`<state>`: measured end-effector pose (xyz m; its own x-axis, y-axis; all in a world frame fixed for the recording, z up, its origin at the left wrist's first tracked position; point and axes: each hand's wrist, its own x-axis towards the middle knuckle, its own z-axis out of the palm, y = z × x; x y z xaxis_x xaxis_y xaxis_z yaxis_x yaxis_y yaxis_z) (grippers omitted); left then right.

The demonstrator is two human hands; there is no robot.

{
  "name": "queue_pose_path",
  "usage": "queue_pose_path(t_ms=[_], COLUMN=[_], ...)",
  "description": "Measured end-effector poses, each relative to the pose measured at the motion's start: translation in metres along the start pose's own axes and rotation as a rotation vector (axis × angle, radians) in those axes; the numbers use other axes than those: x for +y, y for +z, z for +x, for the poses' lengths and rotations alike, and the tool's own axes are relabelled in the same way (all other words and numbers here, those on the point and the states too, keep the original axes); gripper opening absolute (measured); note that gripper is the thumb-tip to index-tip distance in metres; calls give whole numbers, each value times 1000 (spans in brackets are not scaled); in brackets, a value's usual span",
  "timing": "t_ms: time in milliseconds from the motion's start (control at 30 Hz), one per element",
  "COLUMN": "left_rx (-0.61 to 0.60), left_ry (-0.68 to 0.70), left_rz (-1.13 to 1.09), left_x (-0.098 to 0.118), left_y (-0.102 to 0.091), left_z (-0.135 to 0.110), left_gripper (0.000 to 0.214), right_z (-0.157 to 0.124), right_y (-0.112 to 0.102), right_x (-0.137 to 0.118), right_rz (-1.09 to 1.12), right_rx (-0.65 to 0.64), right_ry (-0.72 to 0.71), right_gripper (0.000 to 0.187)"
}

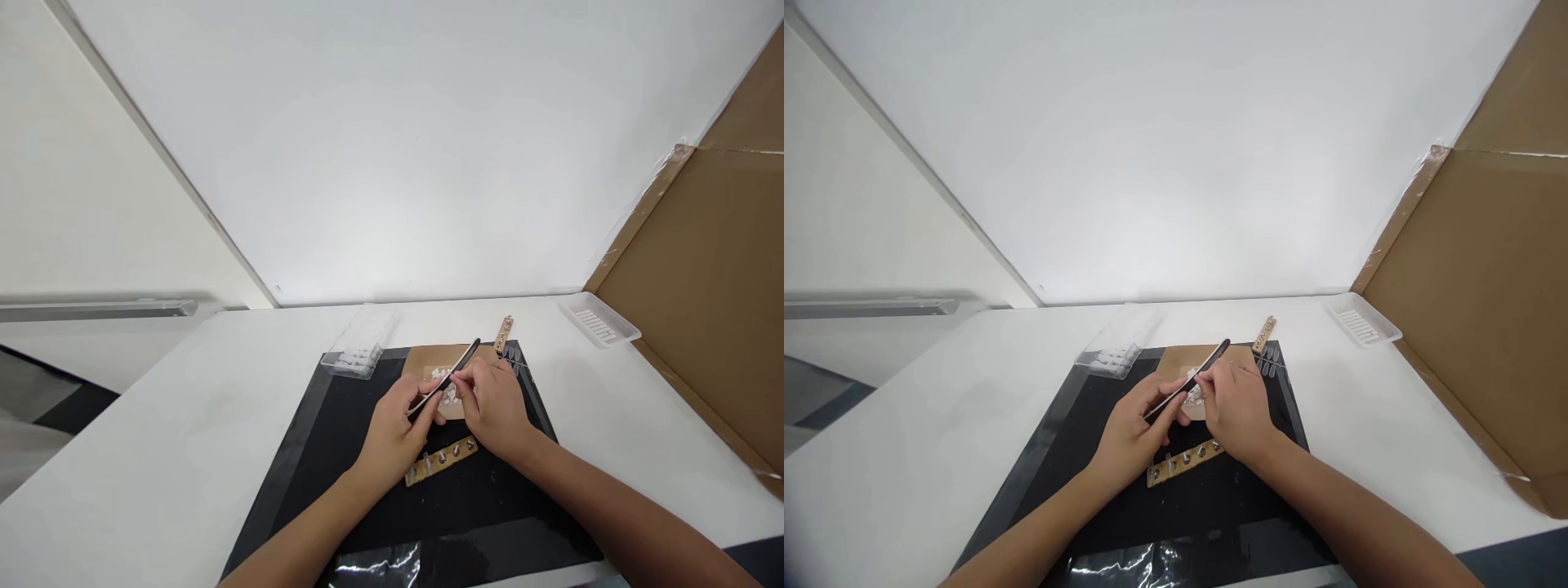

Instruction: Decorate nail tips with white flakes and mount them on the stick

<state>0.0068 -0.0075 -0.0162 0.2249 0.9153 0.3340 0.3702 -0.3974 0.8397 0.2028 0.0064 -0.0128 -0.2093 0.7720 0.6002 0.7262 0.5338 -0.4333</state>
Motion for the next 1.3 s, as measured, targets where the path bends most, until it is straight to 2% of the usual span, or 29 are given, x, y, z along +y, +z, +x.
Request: queue_pose_path(t_ms=[133, 333, 533, 700, 867, 1033, 1200, 1300], left_rx=[-5, 0, 9, 9, 15, 16, 15, 25], left_ry=[-5, -19, -18, -12, -26, -23, -48, -39], left_rz=[13, -14, -20, -10, -16, -41, -52, -44], left_x=[-1, 0, 1, -3, -2, -2, -3, -4], left_y=[0, 0, 1, 1, 1, 3, 3, 3], left_z=[0, -1, -2, -2, -2, -1, -2, -2], left_gripper=[28, 27, 28, 28, 30, 29, 31, 30], right_z=[2, 0, 2, 0, 0, -2, -1, -1], right_y=[-2, 1, -1, 2, 2, 3, 3, 4], right_x=[4, 2, 4, 1, 1, -2, -1, -1], right_rz=[-50, 20, -24, 12, -41, 5, -37, -9], right_rx=[62, -11, 45, -37, 48, -17, 52, 17], right_ry=[11, -48, -7, -69, -22, -86, -35, -66], right_gripper=[21, 19, 20, 21, 21, 23, 20, 22])
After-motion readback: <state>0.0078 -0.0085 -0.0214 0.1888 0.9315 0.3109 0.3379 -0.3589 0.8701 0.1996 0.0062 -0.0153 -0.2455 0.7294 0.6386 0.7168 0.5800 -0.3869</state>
